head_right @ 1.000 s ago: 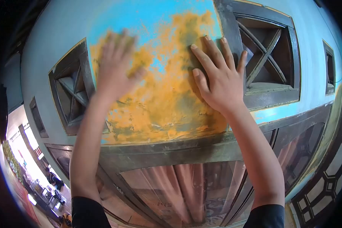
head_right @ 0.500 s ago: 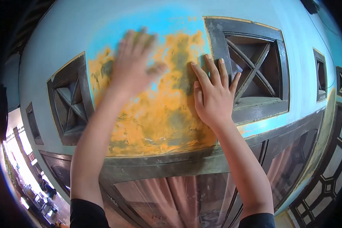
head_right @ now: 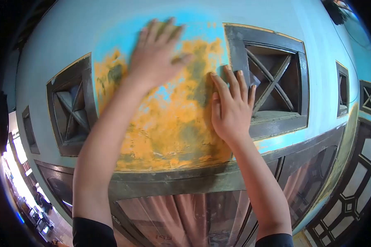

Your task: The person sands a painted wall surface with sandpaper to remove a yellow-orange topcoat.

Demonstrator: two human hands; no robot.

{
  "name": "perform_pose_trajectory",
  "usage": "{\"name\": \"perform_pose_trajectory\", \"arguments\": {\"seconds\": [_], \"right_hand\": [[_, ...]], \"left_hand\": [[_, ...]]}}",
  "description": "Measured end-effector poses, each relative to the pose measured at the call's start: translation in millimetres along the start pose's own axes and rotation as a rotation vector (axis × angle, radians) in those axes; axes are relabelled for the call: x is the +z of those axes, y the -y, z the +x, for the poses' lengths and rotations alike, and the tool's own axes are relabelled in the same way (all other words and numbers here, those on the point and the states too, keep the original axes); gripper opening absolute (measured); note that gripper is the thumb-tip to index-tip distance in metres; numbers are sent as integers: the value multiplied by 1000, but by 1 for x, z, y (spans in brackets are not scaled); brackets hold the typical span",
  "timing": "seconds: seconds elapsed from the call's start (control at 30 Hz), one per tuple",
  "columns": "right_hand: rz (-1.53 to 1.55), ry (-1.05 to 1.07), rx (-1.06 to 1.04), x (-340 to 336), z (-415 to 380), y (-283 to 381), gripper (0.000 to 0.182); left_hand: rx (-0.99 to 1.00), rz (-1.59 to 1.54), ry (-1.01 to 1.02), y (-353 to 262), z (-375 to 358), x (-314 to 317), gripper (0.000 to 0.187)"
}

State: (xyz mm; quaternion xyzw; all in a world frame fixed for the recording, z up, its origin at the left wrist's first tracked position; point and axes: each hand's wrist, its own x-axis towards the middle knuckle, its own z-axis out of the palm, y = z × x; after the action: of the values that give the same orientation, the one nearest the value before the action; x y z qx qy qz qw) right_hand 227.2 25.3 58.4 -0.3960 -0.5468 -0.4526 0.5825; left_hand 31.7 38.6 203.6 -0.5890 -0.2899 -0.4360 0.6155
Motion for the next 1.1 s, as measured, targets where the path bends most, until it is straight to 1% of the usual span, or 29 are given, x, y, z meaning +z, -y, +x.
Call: {"name": "perform_pose_trajectory", "arguments": {"seconds": [0.03, 0.13, 0.27, 0.3, 0.33, 0.37, 0.43, 0.53, 0.63, 0.7, 0.77, 0.8, 0.9, 0.93, 1.03, 1.1], "right_hand": [[-1, -2, -1, -1, 0, 1, 49], [4, 2, -8, -1, 2, 2, 48], [-7, 28, -4, 0, 1, 1, 49], [-13, 36, 2, -1, 1, 1, 49], [-36, 35, 0, 0, 1, 1, 50], [-59, 36, -5, 0, 0, 3, 50], [-97, 52, -40, -1, 3, 6, 51], [-137, 73, -127, 2, 22, 11, 53], [-155, 14, -207, 13, 63, 20, 53], [-104, -3, -209, 21, 87, 20, 53], [-74, -22, -206, 24, 93, 20, 52], [-70, -30, -204, 24, 90, 21, 52], [-59, -49, -187, 25, 90, 20, 51], [-55, -51, -175, 25, 89, 19, 51], [55, -152, -104, 27, 89, 12, 50], [178, -194, -44, 27, 90, 7, 50]], "left_hand": [[58, -62, 22, -9, -4, -2, 76], [101, -114, 40, 9, -6, -3, 74], [-118, 111, -19, 109, -17, -2, 73], [-169, 148, -48, 129, -25, 3, 73], [-224, 183, -74, 136, -28, 2, 74], [-248, 178, -87, 134, -29, 7, 74], [-304, 165, -114, 111, -26, 7, 75], [-214, 91, -59, 75, -21, 0, 75], [-101, 15, -23, 50, -32, -7, 74], [-65, 8, 18, 61, -35, -13, 71], [-41, 26, 35, 89, -36, -14, 70], [-80, 81, 22, 105, -34, -12, 68], [-195, 165, -61, 110, -26, -4, 71], [-225, 181, -100, 103, -22, 2, 73], [-129, 85, -70, 56, -10, 3, 73], [7, -15, -18, 11, -13, -4, 72]]}}
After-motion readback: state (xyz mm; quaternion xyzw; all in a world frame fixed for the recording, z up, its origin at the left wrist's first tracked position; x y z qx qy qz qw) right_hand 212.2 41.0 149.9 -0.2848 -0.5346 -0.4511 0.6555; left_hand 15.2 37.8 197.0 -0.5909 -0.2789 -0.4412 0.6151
